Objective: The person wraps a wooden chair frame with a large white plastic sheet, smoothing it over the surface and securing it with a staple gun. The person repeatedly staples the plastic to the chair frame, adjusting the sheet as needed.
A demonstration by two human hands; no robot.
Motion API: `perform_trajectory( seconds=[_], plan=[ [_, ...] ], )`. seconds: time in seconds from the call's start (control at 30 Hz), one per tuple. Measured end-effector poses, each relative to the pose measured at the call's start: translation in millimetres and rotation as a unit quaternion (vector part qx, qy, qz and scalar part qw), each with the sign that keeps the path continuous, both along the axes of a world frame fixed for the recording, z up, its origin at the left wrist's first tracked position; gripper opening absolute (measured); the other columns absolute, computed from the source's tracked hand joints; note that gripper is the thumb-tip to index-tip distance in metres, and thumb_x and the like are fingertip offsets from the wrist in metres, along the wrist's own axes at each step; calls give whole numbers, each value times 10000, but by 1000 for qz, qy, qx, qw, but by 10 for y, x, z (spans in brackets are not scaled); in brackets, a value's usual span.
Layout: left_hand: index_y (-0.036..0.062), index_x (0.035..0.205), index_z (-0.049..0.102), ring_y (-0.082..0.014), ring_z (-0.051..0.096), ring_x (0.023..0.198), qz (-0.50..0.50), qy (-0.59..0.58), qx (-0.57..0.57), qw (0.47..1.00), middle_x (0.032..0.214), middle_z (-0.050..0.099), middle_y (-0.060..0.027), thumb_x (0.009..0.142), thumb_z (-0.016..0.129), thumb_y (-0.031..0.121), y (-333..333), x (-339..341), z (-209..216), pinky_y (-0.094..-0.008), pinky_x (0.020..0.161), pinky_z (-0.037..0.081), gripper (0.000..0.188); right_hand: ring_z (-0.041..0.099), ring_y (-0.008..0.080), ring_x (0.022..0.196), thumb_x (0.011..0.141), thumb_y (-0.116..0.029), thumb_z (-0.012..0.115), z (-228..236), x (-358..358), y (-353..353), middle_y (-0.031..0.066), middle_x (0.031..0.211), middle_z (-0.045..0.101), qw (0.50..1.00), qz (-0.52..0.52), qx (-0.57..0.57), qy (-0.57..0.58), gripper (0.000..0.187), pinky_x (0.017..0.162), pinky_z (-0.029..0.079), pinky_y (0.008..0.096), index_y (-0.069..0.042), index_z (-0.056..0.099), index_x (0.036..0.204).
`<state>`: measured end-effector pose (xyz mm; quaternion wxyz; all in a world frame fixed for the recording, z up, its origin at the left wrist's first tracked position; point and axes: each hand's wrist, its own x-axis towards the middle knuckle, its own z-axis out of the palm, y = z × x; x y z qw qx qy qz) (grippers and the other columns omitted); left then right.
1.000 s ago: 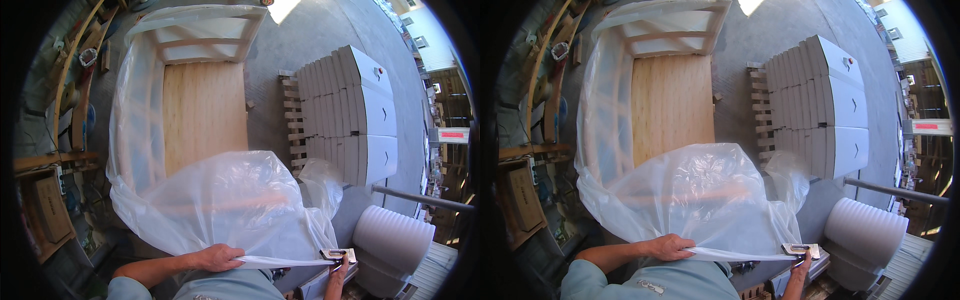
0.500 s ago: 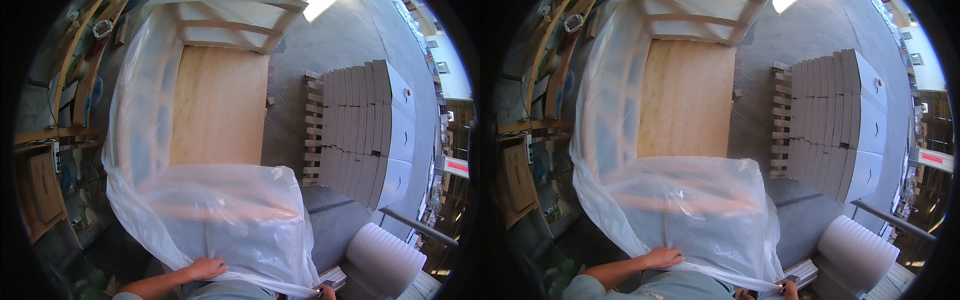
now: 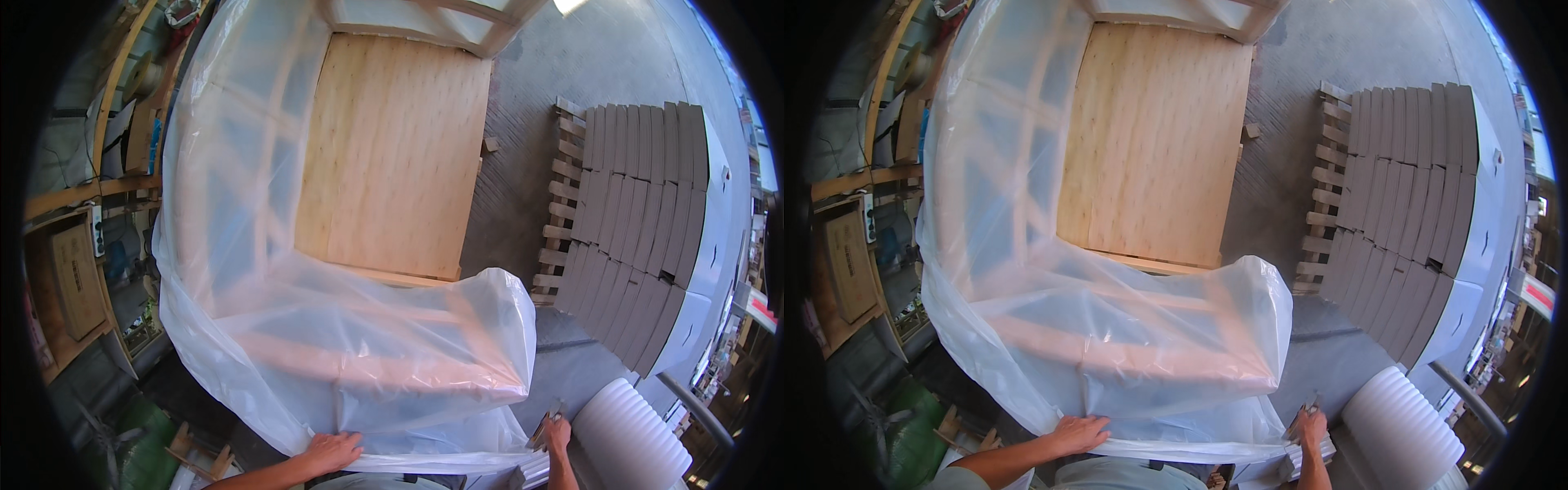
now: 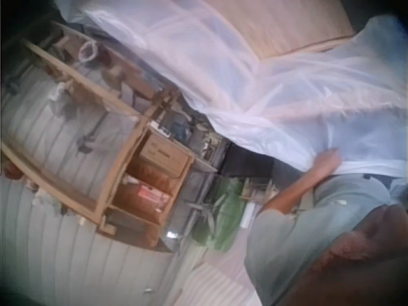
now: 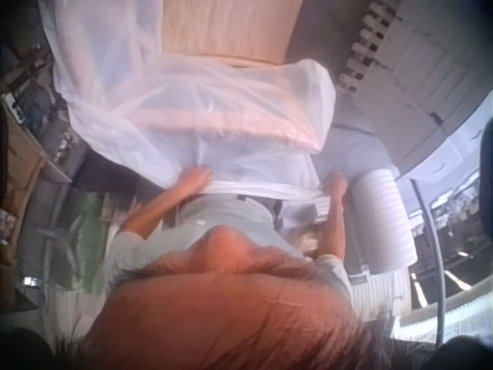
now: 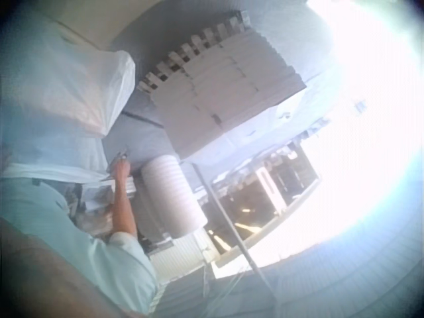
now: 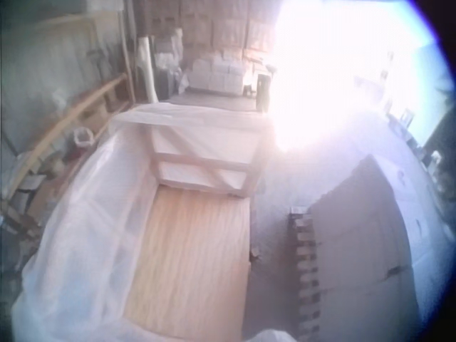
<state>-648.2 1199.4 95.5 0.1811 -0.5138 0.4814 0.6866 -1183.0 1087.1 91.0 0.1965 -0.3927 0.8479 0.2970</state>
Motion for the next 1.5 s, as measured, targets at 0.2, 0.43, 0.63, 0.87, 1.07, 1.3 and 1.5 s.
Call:
perform_trajectory(
  seconds=[0.2,0.43,0.63,0.87,1.07,1.3,1.5],
  plan=[
    [74,1202,557,-360,643,919,-39,4,-90,995,1015,659,-161,923,533,336,-307,26,38,-483,806,494,383,595,398,873,888,-175,605,-406,1348,-1974,202,974,605,944,200,-164,-206,236,766,473,468,-2,569,1044],
    [58,1116,618,-354,647,836,157,69,-178,969,929,667,-156,889,597,277,-1707,318,-70,-460,743,516,317,613,405,962,883,-216,547,-1810,2418,-2697,219,1026,641,829,340,194,-399,273,834,486,453,-12,630,1046],
    [34,1195,584,-346,579,1079,-88,-170,-82,978,1147,624,-181,940,487,323,-2620,1192,-2188,-426,932,453,397,637,331,1066,864,-155,550,-3436,1937,-2313,162,1126,671,802,434,395,-109,287,814,506,391,-90,708,1094],
    [53,1314,504,-336,472,1250,-183,-242,66,951,1356,491,-183,949,405,431,-2190,1553,-3979,-435,1056,381,534,636,312,1075,883,-179,544,-4211,1396,-2244,152,1111,674,915,312,238,-91,216,826,490,403,-81,703,992],
    [71,1312,483,-333,431,1279,-139,-213,23,967,1363,461,-173,950,408,422,-1958,1405,-4778,-469,1053,376,510,625,301,917,818,-141,560,-4895,1908,-2348,134,943,630,895,423,-9,-143,167,790,469,413,-57,615,950],
    [68,1345,446,-326,393,1317,-151,-259,4,954,1396,427,-161,954,416,413,-1880,1492,-5143,-486,1059,363,522,594,315,1013,807,-231,635,-5710,2546,-2425,149,1045,620,857,431,-94,-267,327,865,447,448,-48,604,1077],
    [72,1403,404,-327,352,1360,-132,-312,38,940,1469,373,-170,961,410,418,-1834,1748,-5111,-472,1087,338,561,557,331,1147,850,-539,575,-5178,1901,-2462,169,1209,607,891,268,270,-247,602,975,410,428,-49,623,1196]
  ],
)
